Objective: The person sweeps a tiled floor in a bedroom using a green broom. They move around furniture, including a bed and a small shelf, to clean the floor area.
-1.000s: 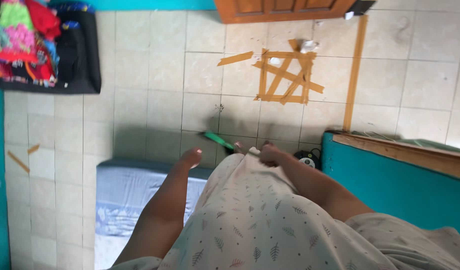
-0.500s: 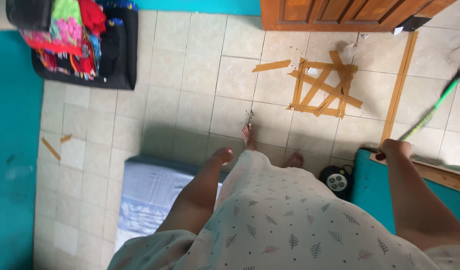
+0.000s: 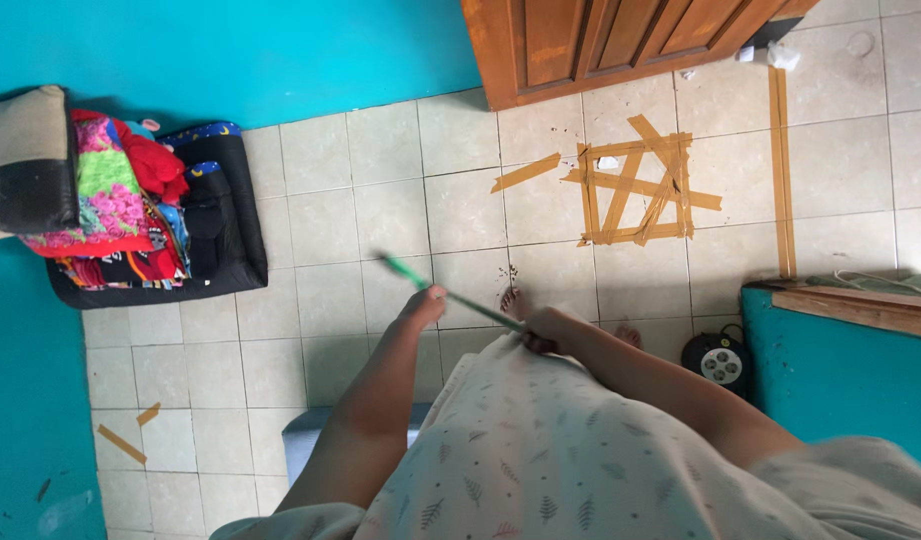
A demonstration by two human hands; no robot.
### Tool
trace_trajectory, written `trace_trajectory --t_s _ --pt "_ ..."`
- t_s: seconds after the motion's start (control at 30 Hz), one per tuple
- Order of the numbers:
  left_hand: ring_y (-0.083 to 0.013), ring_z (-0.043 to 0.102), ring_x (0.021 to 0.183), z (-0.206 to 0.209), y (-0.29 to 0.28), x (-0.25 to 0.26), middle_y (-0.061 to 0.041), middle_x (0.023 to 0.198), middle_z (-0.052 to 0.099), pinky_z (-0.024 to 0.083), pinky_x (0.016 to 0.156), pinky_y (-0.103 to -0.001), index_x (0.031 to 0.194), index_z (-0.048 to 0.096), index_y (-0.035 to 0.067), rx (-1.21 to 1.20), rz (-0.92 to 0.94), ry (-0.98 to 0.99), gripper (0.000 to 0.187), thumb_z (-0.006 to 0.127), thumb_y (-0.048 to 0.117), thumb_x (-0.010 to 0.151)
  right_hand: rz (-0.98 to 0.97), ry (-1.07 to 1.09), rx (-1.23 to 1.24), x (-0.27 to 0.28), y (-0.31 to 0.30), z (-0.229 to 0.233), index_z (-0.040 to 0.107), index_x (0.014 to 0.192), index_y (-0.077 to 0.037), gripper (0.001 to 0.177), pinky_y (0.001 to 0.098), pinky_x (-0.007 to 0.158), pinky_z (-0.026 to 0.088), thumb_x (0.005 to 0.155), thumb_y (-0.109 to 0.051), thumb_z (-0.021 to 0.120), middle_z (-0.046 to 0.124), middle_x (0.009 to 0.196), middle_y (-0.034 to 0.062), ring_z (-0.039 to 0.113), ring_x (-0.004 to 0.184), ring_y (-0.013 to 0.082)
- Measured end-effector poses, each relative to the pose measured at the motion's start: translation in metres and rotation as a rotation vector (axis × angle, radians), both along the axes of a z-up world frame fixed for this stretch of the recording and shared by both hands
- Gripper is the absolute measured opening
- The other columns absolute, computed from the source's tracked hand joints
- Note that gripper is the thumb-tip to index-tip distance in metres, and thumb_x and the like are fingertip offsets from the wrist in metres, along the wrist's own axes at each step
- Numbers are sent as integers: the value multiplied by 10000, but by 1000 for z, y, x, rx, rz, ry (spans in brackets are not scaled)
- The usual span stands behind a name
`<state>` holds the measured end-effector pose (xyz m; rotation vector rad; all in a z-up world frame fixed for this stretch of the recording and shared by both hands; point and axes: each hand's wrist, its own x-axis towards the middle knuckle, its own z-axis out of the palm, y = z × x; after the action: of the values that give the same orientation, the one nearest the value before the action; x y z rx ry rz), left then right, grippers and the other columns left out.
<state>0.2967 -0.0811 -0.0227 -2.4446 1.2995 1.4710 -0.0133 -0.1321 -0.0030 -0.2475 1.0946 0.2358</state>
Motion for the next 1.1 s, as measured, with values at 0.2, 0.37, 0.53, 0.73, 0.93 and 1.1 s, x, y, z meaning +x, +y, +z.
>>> trace_trajectory --t_s 0.2,0.37,0.53,0.73,0.93,1.1 --pt "-281 750 839 -6 -5 34 -152 970 764 570 802 -407 1288 657 192 159 -40 6 411 500 232 911 239 59 -367 49 -37 -69 681 791 -229 223 334 354 358 837 -17 626 490 486 64 435 357 160" --pt "-298 733 935 -6 0 50 -175 1029 768 560 871 -397 1289 665 185 160 -103 5 400 524 253 921 -97 280 -140 -170 -117 -19 719 997 20 229 270 401 364 975 -185 620 500 593 23 396 452 111" --pt "-335 641 1205 -4 -3 52 -175 1269 694 494 1037 -403 1297 660 169 138 -190 -2 417 552 235 899 -456 657 -240 -304 -146 59 634 937 58 180 182 403 405 1041 -67 557 648 752 117 488 521 35" --pt "-327 621 1258 -8 -27 37 -171 1319 679 480 1069 -403 1300 654 164 141 -284 6 402 525 247 928 -144 1058 -557 -231 -134 24 672 934 95 218 352 485 530 967 -106 595 698 794 169 633 530 205" --pt "-313 650 1224 -10 -66 23 -156 1277 704 502 1042 -398 1306 645 163 65 -240 40 400 503 262 946 -563 443 -330 -150 -68 84 541 825 -40 266 335 374 351 1001 -239 567 494 600 47 450 415 170" --pt "-306 686 1162 -1 -88 20 -141 1247 721 531 991 -395 1274 648 154 -4 -217 81 375 517 253 937 -339 358 -132 -80 -64 112 606 865 -80 233 277 339 236 998 -254 526 447 591 -8 327 398 109"
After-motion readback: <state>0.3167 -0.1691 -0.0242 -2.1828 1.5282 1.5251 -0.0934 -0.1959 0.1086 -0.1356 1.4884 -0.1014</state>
